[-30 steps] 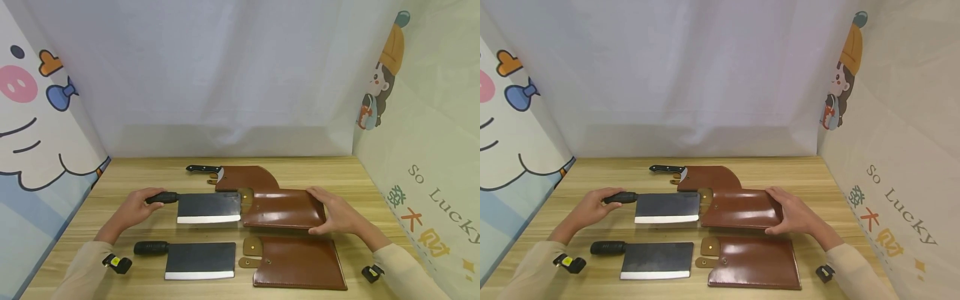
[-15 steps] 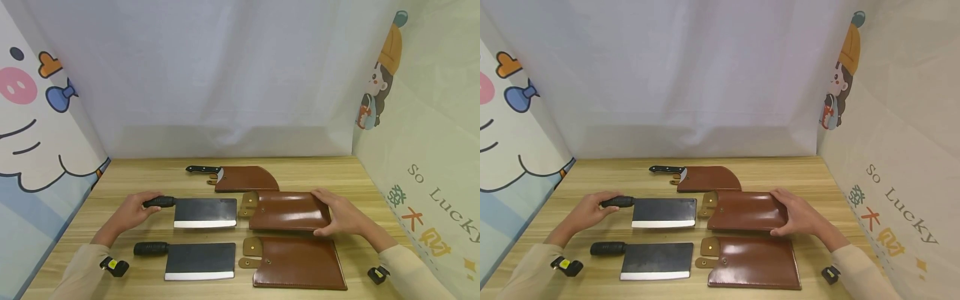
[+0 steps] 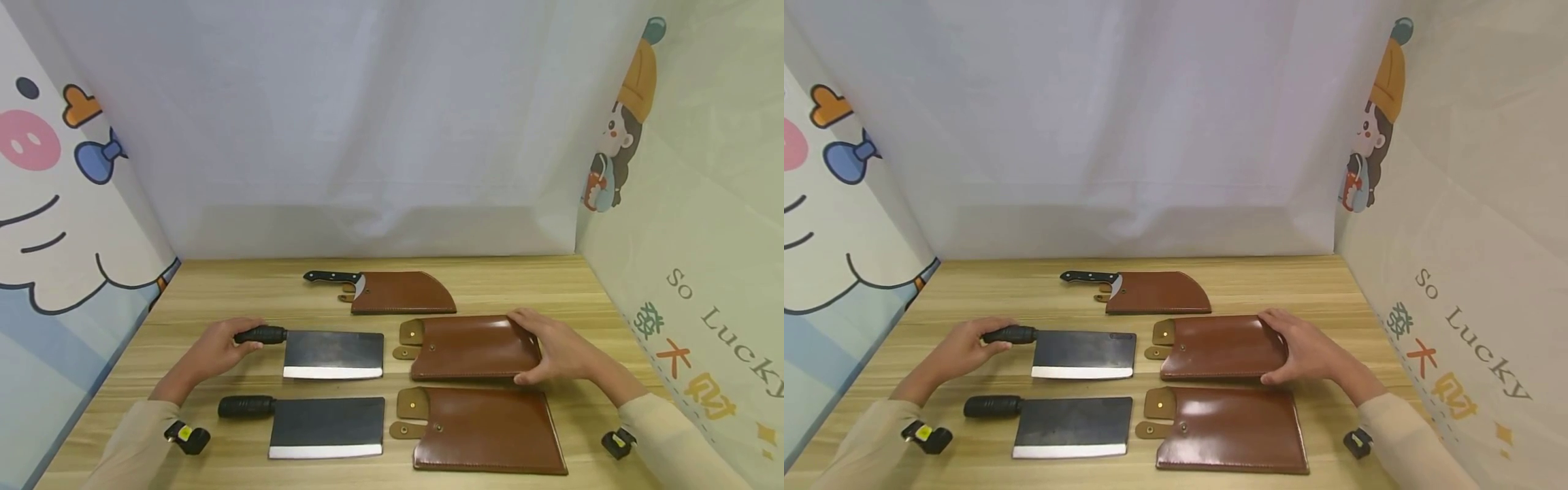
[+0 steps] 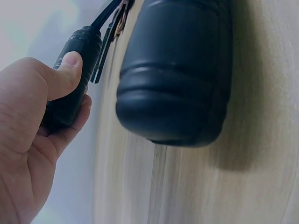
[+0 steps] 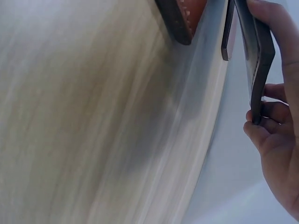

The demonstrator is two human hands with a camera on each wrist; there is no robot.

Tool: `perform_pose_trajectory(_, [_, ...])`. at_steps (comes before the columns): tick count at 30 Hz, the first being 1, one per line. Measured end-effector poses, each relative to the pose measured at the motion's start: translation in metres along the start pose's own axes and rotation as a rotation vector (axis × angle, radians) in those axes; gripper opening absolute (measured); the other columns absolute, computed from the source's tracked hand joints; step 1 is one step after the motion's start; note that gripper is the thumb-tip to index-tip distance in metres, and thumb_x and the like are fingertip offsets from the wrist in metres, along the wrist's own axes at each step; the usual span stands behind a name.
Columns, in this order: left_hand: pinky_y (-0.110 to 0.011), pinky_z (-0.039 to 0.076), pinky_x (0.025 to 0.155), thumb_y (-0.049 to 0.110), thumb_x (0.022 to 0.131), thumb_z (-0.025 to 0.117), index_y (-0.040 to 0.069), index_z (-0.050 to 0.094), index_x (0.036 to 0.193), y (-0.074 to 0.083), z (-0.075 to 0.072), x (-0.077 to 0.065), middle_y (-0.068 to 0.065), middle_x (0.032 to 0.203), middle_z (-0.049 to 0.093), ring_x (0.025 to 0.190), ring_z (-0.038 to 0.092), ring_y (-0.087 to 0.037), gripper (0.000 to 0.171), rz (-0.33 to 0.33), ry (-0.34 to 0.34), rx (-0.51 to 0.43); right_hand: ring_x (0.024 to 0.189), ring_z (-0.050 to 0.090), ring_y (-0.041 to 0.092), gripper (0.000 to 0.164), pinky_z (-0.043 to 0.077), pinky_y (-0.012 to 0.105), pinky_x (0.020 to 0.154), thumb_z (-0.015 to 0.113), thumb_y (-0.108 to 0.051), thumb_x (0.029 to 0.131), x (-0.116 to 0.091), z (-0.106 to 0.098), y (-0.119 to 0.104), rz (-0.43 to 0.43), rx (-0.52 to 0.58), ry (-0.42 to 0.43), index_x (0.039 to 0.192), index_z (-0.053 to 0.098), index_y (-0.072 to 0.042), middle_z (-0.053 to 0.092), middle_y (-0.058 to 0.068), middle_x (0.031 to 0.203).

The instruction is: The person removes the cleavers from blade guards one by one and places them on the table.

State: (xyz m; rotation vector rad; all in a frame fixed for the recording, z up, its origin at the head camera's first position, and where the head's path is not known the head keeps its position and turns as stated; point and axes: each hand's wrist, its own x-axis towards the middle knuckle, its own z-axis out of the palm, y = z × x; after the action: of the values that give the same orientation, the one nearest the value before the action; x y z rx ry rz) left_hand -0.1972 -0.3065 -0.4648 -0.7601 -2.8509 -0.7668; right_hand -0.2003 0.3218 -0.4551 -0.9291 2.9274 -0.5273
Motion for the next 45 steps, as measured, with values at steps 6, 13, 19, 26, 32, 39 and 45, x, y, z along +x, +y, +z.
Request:
perform_pose_trajectory(6, [-0.057, 0.055, 0.089, 0.013, 0.094, 0.075, -0.007, 0.065, 0.131, -0.002, 0.001, 0.001, -0.026, 0.127, 0.067, 0.116, 0.065, -0.044, 0.043, -0.031, -0.047, -0.010, 0.134, 0.049, 0.050, 0.115, 0.048, 0.062, 0.099, 0.092, -0.053, 0.066, 0.005, -0.004, 0.002, -0.009, 0.005, -0.032, 0.151, 0.042, 0.004, 0.043, 0.031, 0.152])
perform_pose_trajectory(13, [-0.060, 0.051, 0.096, 0.015, 0.095, 0.074, -0.007, 0.064, 0.132, -0.007, 0.003, 0.006, -0.026, 0.129, 0.066, 0.121, 0.062, -0.046, 0.044, -0.056, -0.095, -0.022, 0.138, 0.045, 0.049, 0.116, 0.045, 0.063, 0.104, 0.090, -0.056, 0.068, 0.009, -0.002, 0.007, -0.013, 0.001, -0.066, 0.153, 0.039, 0.003, 0.042, 0.029, 0.154])
perform_pose_trajectory(19, [-0.061, 0.050, 0.096, 0.014, 0.094, 0.075, -0.007, 0.065, 0.131, -0.011, 0.006, 0.007, -0.026, 0.128, 0.067, 0.119, 0.063, -0.045, 0.043, -0.070, -0.124, -0.020, 0.142, 0.041, 0.049, 0.117, 0.039, 0.064, 0.110, 0.090, -0.059, 0.068, 0.010, 0.005, 0.012, -0.004, -0.002, -0.080, 0.153, 0.039, 0.004, 0.042, 0.030, 0.154])
perform_pose_trajectory(26, [-0.061, 0.050, 0.097, 0.013, 0.094, 0.075, -0.006, 0.067, 0.128, -0.014, 0.010, 0.006, -0.024, 0.124, 0.069, 0.117, 0.065, -0.044, 0.040, -0.046, -0.140, -0.015, 0.140, 0.043, 0.049, 0.118, 0.041, 0.063, 0.109, 0.089, -0.061, 0.068, 0.011, 0.011, 0.014, 0.016, 0.000, -0.103, 0.153, 0.039, 0.003, 0.043, 0.030, 0.153])
perform_pose_trajectory(32, [-0.061, 0.050, 0.097, 0.015, 0.094, 0.075, -0.008, 0.066, 0.128, -0.018, 0.011, 0.007, -0.026, 0.123, 0.069, 0.116, 0.064, -0.045, 0.043, -0.033, -0.153, 0.005, 0.139, 0.045, 0.048, 0.118, 0.042, 0.061, 0.109, 0.088, -0.063, 0.068, 0.011, 0.013, 0.016, 0.017, 0.003, -0.124, 0.153, 0.040, 0.003, 0.045, 0.028, 0.153])
perform_pose_trajectory(39, [-0.062, 0.048, 0.099, 0.019, 0.093, 0.077, -0.005, 0.068, 0.126, -0.019, 0.013, 0.008, -0.024, 0.124, 0.069, 0.118, 0.062, -0.046, 0.042, -0.046, -0.161, 0.030, 0.136, 0.048, 0.048, 0.118, 0.044, 0.060, 0.107, 0.085, -0.067, 0.071, 0.012, 0.012, 0.018, -0.004, 0.003, -0.156, 0.151, 0.041, 0.007, 0.046, 0.030, 0.150])
perform_pose_trajectory(45, [-0.060, 0.049, 0.098, 0.035, 0.098, 0.070, -0.002, 0.070, 0.125, -0.017, 0.008, 0.018, -0.020, 0.123, 0.070, 0.117, 0.063, -0.043, 0.045, -0.091, -0.213, 0.050, 0.133, 0.051, 0.048, 0.103, 0.045, 0.061, 0.105, 0.080, -0.059, 0.081, 0.022, 0.000, 0.018, -0.024, 0.016, -0.137, 0.150, 0.042, 0.008, 0.046, 0.030, 0.151])
